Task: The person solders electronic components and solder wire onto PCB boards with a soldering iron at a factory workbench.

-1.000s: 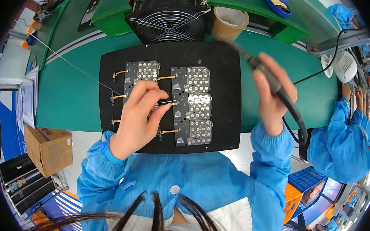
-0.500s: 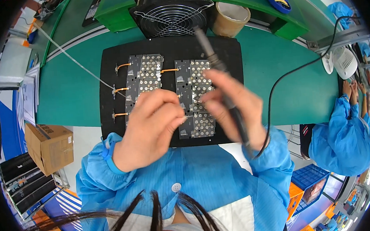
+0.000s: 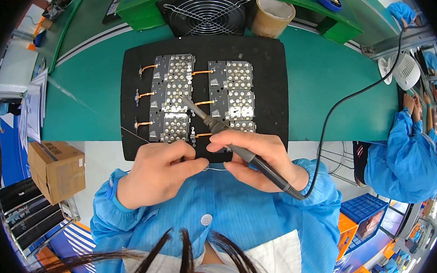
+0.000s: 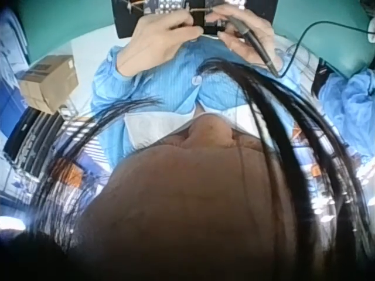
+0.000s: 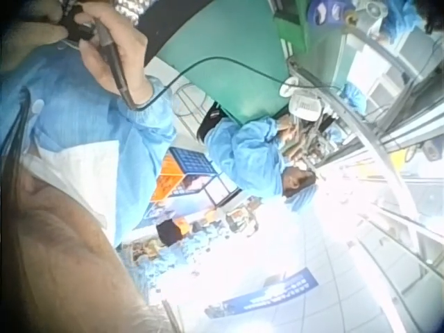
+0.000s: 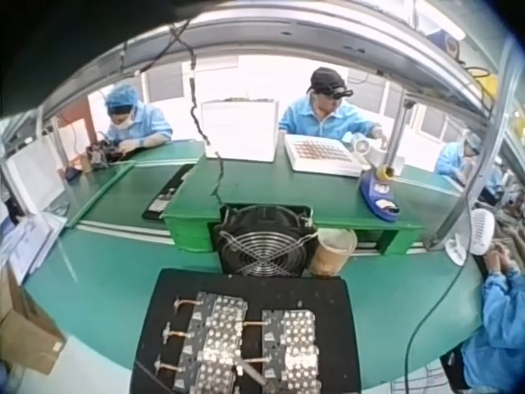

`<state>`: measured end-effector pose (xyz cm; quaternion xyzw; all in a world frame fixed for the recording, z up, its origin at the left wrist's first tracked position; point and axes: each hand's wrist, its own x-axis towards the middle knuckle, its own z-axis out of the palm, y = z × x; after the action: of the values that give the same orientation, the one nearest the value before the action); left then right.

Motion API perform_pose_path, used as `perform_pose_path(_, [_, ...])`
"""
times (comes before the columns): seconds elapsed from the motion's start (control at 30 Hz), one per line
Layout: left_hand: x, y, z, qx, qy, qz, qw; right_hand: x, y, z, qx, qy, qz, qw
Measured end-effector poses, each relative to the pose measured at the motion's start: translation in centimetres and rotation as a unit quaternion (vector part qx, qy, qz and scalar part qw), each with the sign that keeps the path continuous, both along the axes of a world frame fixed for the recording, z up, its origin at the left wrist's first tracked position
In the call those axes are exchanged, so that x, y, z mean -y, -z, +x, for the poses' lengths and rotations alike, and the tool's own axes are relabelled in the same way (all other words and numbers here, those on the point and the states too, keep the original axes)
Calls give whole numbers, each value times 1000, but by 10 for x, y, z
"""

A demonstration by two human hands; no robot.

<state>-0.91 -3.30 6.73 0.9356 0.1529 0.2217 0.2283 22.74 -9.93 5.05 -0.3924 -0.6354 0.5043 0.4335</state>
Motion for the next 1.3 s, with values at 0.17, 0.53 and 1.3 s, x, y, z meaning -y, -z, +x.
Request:
perform_pose_path(0.17, [20,32,-12,73,-48,-292,953,11,16,4,54,63,69,994])
perform_pose_path(0.53, [21,24,-4,123,-208,-133,961,27,12,35,165,165,188,954])
perform_pose_path(1.3, [12,30,12,94,-185,-83,975,22,25,31,152,160,164,961])
